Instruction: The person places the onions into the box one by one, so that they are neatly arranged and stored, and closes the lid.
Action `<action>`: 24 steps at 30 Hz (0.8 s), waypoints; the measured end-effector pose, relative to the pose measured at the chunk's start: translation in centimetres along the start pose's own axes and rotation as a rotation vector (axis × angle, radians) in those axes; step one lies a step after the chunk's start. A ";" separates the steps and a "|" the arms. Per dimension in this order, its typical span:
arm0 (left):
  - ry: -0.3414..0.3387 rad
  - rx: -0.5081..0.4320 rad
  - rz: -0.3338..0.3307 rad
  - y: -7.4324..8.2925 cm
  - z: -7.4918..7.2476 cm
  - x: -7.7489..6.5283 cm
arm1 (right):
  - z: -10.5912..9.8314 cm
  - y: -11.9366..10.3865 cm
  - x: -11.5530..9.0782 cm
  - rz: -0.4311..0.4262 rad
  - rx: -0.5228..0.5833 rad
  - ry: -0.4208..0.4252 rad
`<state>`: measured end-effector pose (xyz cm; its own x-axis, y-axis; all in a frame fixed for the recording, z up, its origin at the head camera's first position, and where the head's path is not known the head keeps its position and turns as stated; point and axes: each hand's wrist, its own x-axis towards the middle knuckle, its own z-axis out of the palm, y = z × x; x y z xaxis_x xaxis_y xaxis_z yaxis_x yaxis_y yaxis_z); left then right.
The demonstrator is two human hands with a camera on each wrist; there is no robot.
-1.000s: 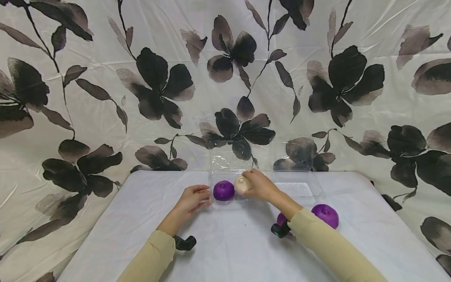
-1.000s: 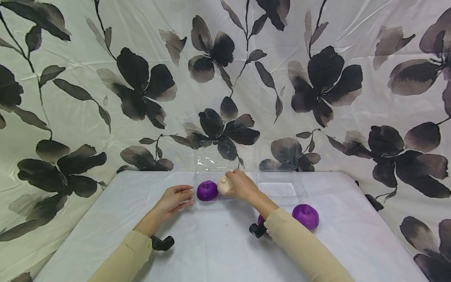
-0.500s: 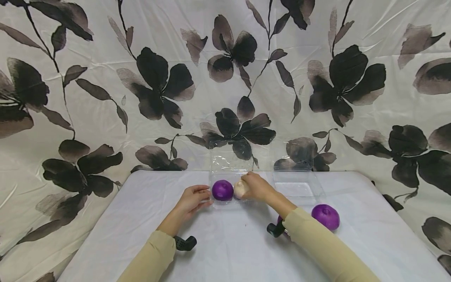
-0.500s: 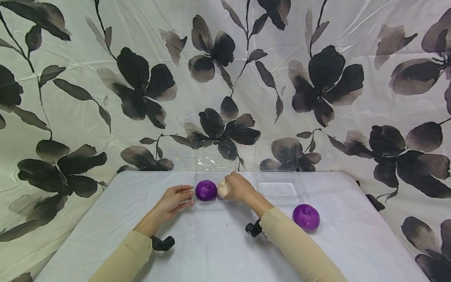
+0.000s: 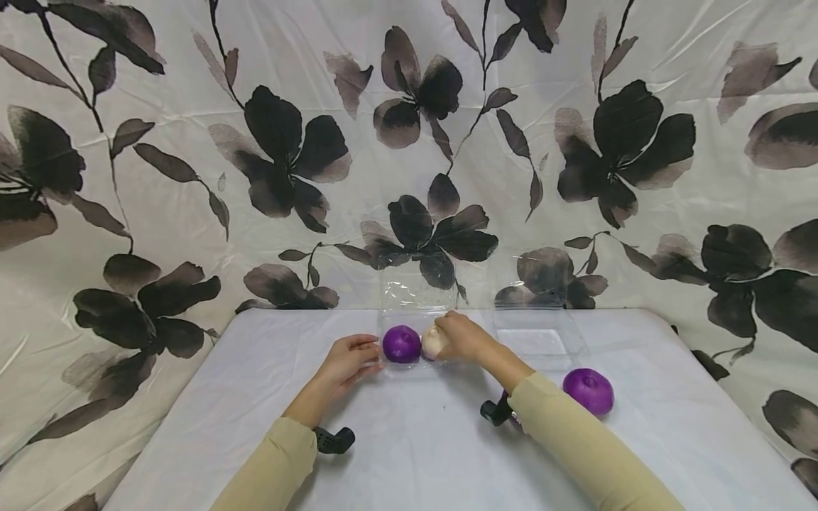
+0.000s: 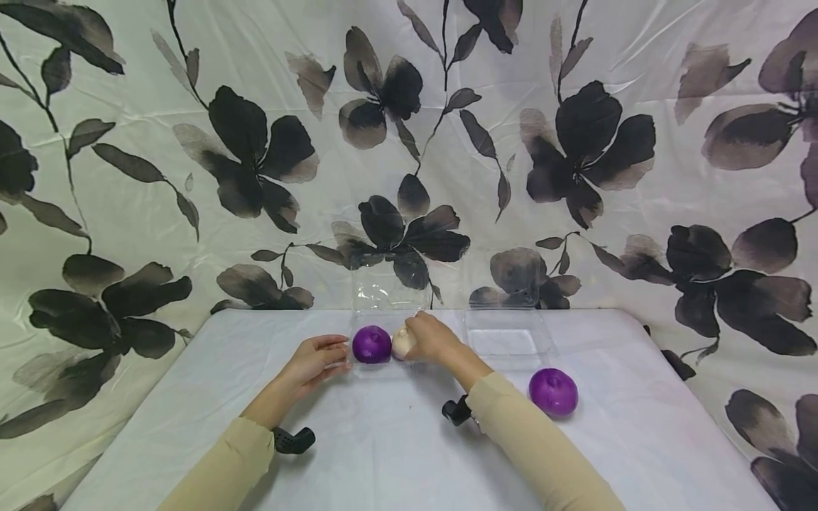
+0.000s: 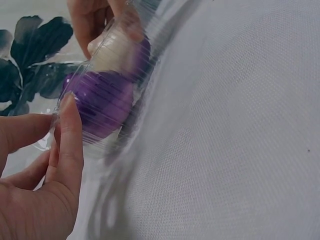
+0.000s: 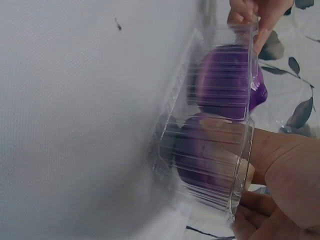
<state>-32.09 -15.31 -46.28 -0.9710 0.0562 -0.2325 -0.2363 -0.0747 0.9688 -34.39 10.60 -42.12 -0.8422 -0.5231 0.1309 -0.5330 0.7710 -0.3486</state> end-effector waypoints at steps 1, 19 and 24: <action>0.002 0.000 0.000 0.0 0.0 0.0 | 0.0 0.1 0.0 0.001 0.003 -0.003; -0.019 -0.002 0.021 0.3 -0.2 -0.2 | -4.2 1.9 -0.2 0.043 0.140 0.020; -0.041 -0.007 0.031 0.2 -0.1 -0.3 | -4.6 3.0 0.7 0.064 0.206 0.084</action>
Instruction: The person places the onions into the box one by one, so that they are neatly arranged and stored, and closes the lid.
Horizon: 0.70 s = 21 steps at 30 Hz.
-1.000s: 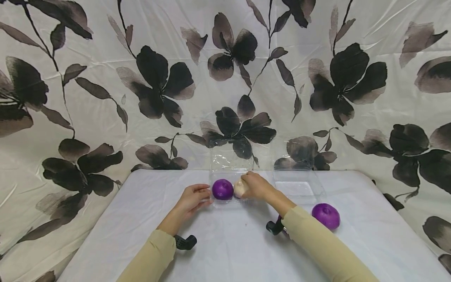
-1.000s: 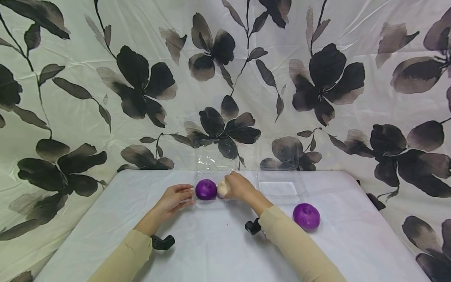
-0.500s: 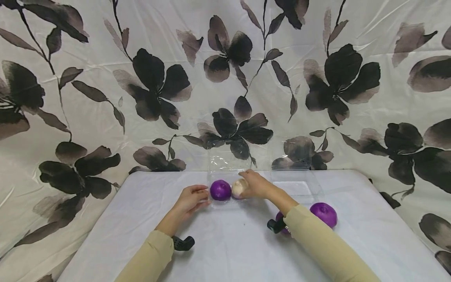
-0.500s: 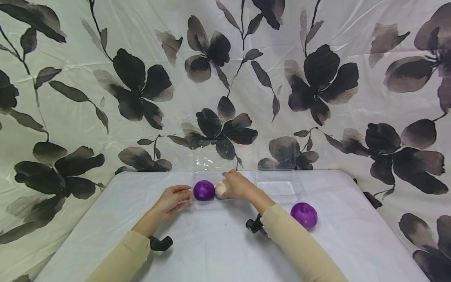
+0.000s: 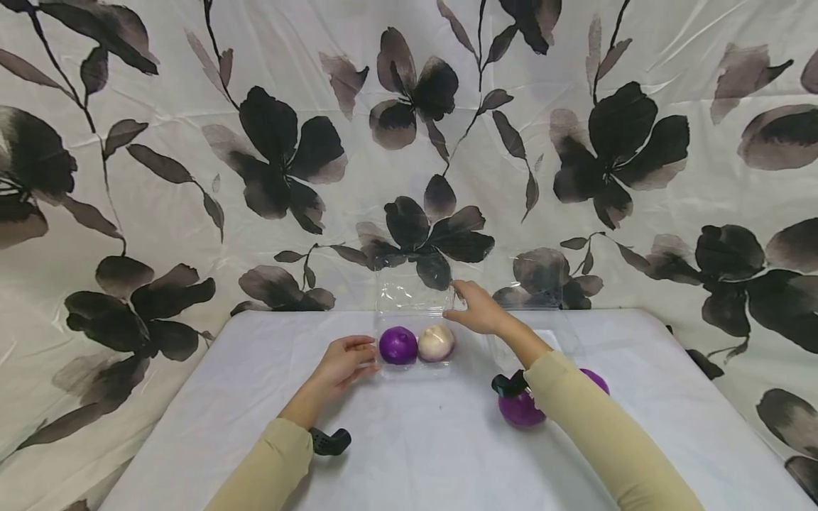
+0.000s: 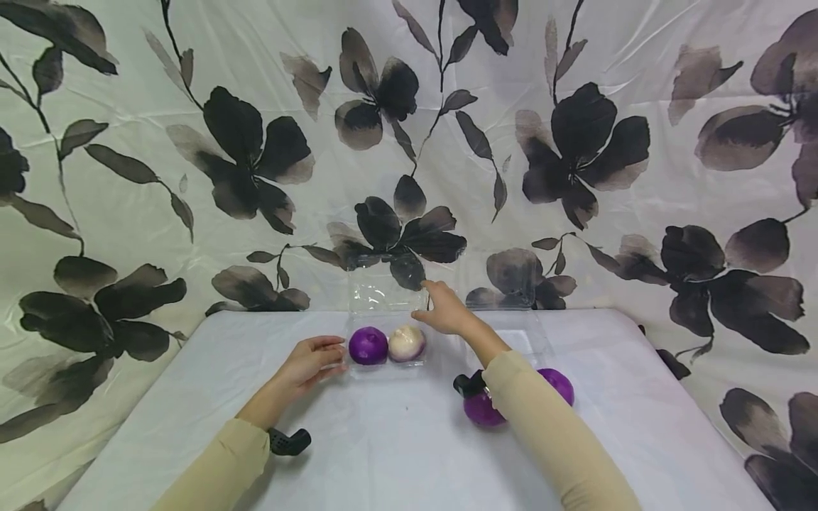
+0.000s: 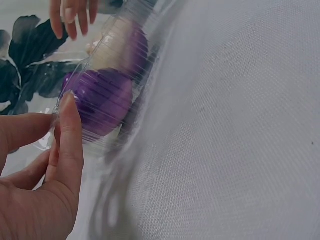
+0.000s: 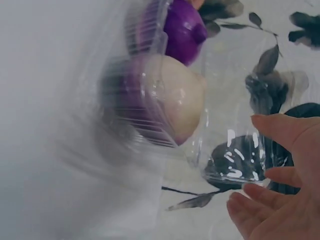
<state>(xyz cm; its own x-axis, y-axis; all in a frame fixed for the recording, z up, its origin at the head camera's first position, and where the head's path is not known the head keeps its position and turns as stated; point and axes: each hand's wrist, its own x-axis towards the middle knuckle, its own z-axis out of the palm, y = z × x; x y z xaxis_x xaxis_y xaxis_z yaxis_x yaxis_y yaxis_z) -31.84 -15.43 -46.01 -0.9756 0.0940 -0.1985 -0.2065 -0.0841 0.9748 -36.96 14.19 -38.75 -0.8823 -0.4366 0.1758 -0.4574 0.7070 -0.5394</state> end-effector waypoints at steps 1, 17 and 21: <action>-0.003 0.001 -0.002 0.0 0.0 0.0 | 0.0 0.2 0.2 0.013 0.017 0.011; 0.017 0.032 -0.014 0.3 -0.1 -0.1 | 0.9 0.5 3.2 0.242 0.310 0.049; 0.015 0.032 -0.017 0.2 -0.1 0.0 | 0.9 0.5 3.2 0.260 0.362 0.034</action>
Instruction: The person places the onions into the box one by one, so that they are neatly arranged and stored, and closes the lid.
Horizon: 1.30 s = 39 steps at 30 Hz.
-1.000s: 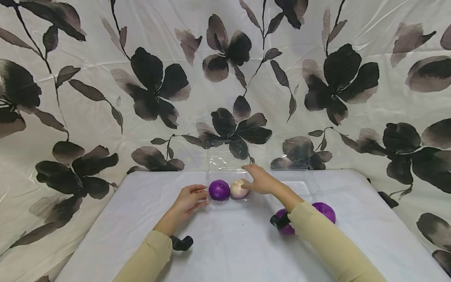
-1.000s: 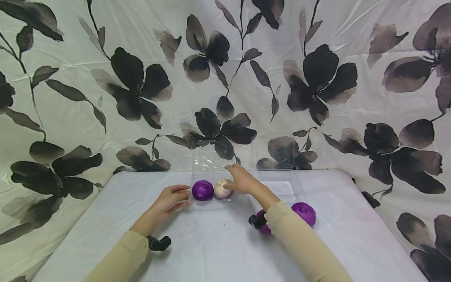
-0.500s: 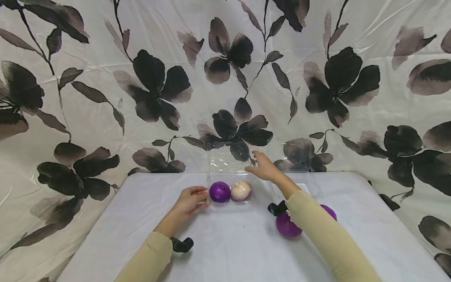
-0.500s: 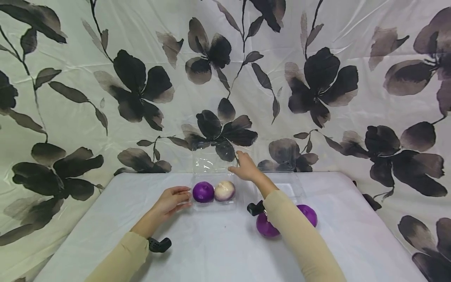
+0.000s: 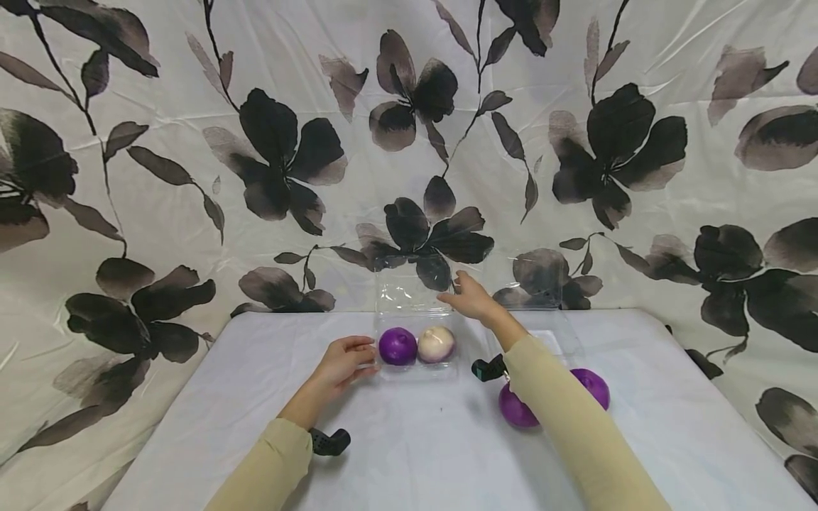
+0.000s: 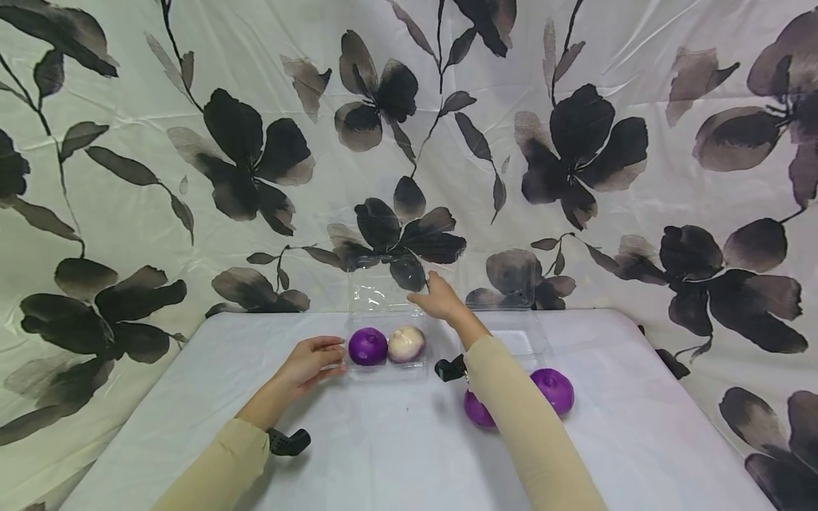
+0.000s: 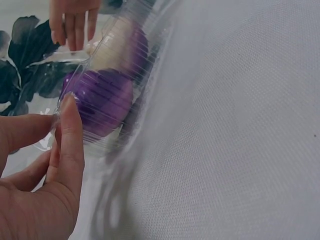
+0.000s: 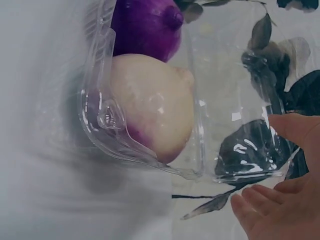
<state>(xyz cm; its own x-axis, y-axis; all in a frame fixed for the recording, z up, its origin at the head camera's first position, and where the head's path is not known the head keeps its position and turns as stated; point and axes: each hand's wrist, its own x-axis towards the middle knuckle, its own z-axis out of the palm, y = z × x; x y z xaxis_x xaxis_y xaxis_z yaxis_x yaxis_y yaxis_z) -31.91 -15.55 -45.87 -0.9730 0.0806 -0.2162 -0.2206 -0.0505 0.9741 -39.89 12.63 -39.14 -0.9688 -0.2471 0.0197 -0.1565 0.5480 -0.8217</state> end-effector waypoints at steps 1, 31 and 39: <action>0.000 -0.001 0.001 0.0 0.0 0.0 | -0.1 0.0 0.0 0.003 0.008 -0.007; 0.004 0.006 -0.014 0.2 0.1 0.1 | -1.4 -1.1 -3.2 -0.030 0.082 -0.003; 0.006 0.016 -0.016 0.1 -0.1 0.4 | -1.6 -1.0 -5.2 -0.067 0.103 -0.020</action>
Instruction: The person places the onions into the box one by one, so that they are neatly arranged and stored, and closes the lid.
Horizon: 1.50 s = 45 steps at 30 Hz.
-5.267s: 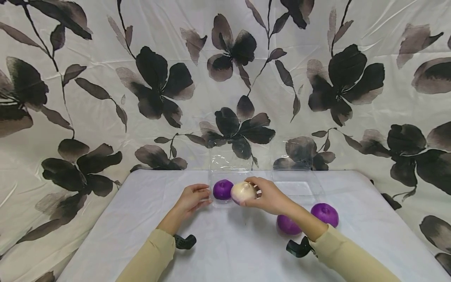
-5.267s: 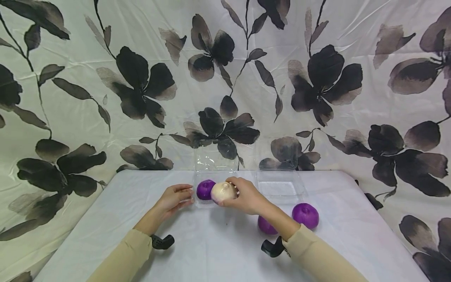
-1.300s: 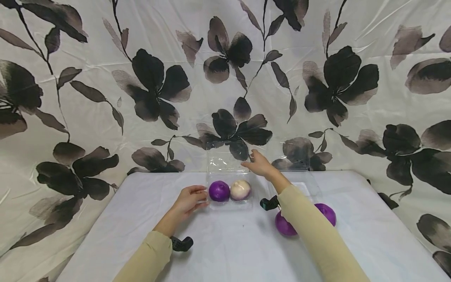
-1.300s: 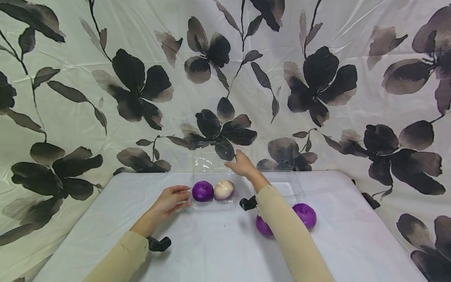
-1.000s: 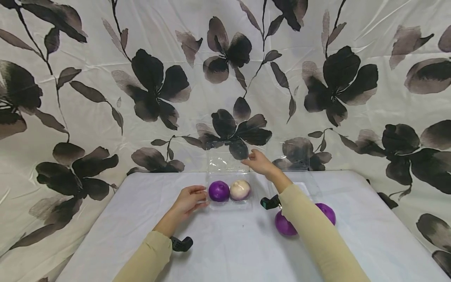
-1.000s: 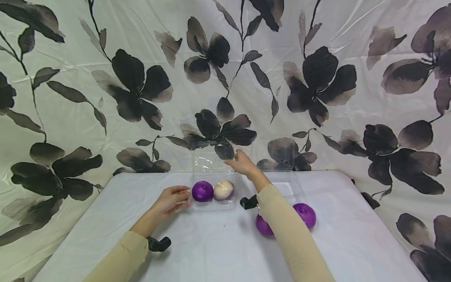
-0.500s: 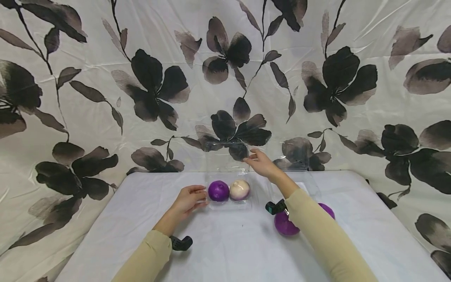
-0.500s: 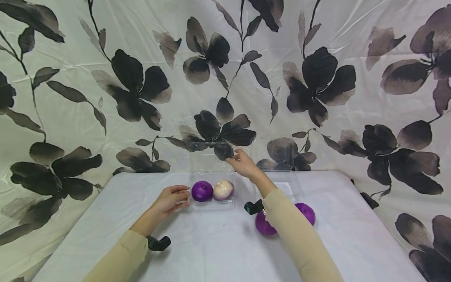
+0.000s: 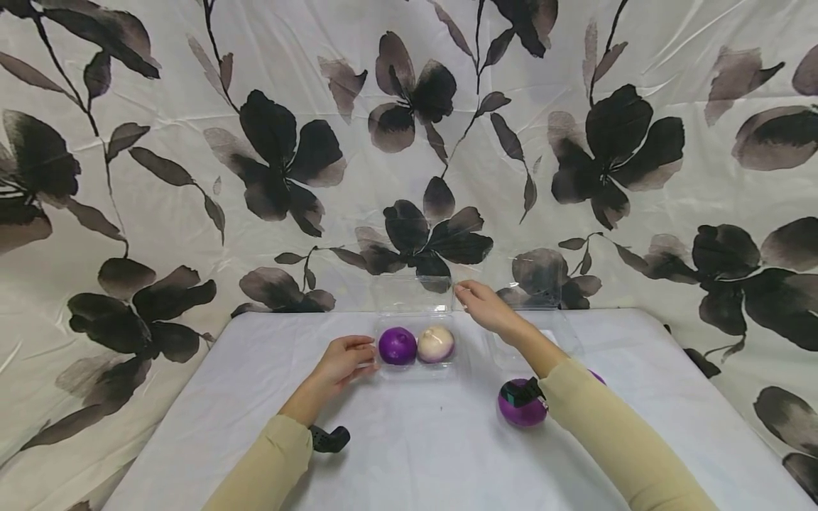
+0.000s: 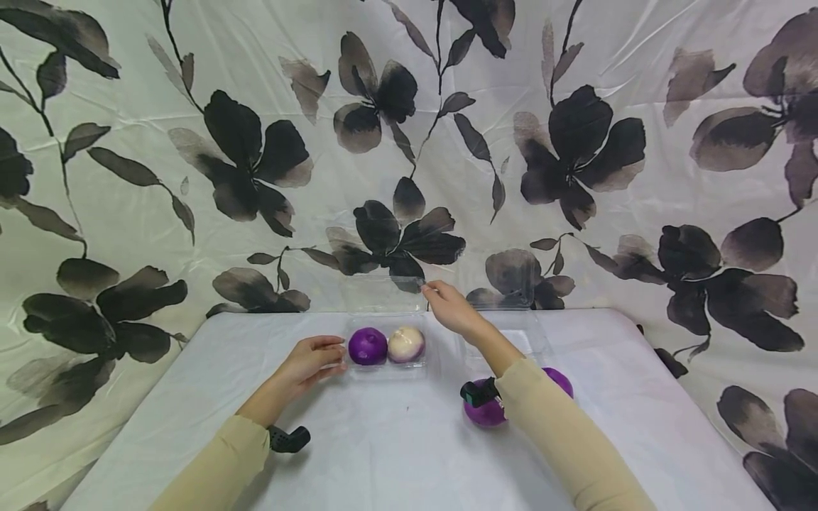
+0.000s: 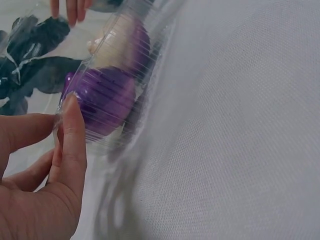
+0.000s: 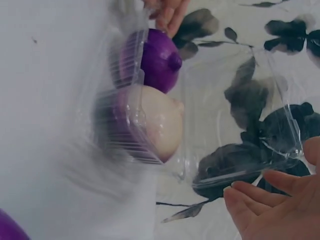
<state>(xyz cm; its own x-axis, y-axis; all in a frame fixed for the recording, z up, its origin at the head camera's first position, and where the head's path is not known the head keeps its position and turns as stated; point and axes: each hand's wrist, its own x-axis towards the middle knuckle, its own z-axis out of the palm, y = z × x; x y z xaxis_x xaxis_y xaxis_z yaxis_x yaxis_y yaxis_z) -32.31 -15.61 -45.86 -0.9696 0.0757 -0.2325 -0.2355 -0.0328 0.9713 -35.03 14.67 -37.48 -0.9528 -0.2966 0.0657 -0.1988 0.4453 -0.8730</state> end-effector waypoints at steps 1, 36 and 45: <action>0.002 0.000 -0.003 0.0 0.0 0.0 | 0.0 0.1 -0.2 -0.009 0.011 -0.005; 0.021 0.054 -0.004 -0.2 -0.2 -0.5 | 1.2 4.3 -4.3 -0.178 -0.262 -0.106; -0.015 0.119 -0.052 0.3 -0.2 -2.4 | 1.7 4.3 -4.8 -0.234 -0.328 -0.097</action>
<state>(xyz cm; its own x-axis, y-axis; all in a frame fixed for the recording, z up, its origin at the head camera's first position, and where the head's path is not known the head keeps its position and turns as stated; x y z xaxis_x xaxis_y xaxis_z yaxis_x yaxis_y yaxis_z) -30.08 -15.99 -45.01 -0.9549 0.0891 -0.2831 -0.2754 0.0897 0.9571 -30.95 16.56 -42.42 -0.8502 -0.4930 0.1849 -0.4852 0.5972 -0.6387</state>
